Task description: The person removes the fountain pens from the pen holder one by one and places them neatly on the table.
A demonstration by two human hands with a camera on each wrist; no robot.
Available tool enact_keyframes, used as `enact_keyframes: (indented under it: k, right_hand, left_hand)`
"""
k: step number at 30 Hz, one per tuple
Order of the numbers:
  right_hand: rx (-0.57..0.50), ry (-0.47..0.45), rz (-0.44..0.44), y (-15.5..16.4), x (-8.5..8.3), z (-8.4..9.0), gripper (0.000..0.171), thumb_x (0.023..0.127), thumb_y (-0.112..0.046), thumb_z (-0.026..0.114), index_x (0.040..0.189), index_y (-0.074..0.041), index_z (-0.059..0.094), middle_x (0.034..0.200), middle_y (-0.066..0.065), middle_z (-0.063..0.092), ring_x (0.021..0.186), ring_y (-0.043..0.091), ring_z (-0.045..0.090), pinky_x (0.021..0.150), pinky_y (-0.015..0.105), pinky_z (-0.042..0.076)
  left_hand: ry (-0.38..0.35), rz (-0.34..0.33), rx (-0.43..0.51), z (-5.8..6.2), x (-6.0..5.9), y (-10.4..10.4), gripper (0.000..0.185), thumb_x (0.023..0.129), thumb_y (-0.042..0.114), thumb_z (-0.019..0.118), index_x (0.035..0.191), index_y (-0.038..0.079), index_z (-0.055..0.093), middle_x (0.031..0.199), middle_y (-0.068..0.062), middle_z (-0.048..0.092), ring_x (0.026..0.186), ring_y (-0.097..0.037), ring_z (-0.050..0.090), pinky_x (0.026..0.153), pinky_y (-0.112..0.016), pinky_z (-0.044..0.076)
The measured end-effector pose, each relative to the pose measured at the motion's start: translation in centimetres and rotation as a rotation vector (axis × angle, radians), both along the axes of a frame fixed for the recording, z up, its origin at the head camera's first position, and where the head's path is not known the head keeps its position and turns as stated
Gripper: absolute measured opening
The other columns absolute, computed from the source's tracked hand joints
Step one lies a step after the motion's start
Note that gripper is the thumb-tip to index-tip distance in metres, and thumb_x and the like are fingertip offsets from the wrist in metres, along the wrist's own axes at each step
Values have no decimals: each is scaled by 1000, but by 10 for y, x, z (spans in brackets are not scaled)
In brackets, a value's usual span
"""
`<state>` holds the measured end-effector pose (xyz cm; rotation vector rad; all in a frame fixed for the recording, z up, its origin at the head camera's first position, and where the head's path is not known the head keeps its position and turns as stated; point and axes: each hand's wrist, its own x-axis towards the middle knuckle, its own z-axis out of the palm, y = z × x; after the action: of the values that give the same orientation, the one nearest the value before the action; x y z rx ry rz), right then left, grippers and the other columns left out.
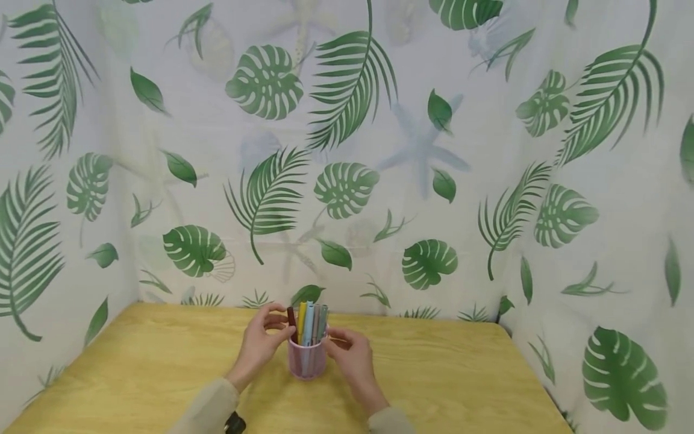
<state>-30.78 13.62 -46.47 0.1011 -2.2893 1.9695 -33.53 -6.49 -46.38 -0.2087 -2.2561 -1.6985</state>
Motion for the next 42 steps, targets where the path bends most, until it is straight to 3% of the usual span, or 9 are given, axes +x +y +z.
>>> enact_keyframes:
  k: [7, 16, 24, 33, 42]
  right_hand:
    - [53, -12, -44, -6, -4, 1, 34, 87, -20, 75, 117, -5, 70, 120, 13, 69, 109, 25, 65, 93, 39, 55]
    - [11, -20, -52, -8, -4, -3, 33, 87, -17, 75, 116, -3, 70, 120, 15, 69, 108, 23, 65, 94, 38, 55]
    - [-20, 0, -43, -9, -5, -3, 35, 86, -16, 76, 118, -1, 69, 120, 17, 69, 107, 24, 66, 91, 37, 56]
    - [-26, 3, -47, -12, -3, -1, 36, 88, -16, 74, 120, -1, 68, 122, 18, 67, 110, 27, 64, 94, 38, 55]
    - [15, -26, -27, -9, -4, -2, 36, 88, -17, 73, 120, -2, 66, 124, 19, 66, 113, 31, 63, 96, 41, 54]
  left_hand:
    - [32, 24, 14, 0, -4, 2, 43, 82, 4, 77, 119, 13, 58, 103, -12, 71, 92, -24, 66, 80, -38, 55]
    - [15, 15, 33, -3, -8, 4, 37, 82, 4, 77, 113, 12, 58, 106, -13, 71, 93, -23, 66, 79, -34, 55]
    - [18, -35, 35, -3, -13, 1, 41, 84, 4, 76, 118, 11, 56, 104, -14, 72, 99, -28, 66, 86, -46, 54]
    - [-5, -49, 37, 2, -15, 1, 35, 85, 5, 74, 116, 16, 62, 101, -8, 75, 96, -20, 67, 74, -29, 49]
    - [-21, -74, 44, -1, -17, -1, 32, 86, 5, 73, 116, 14, 66, 102, -5, 73, 95, -17, 64, 76, -28, 45]
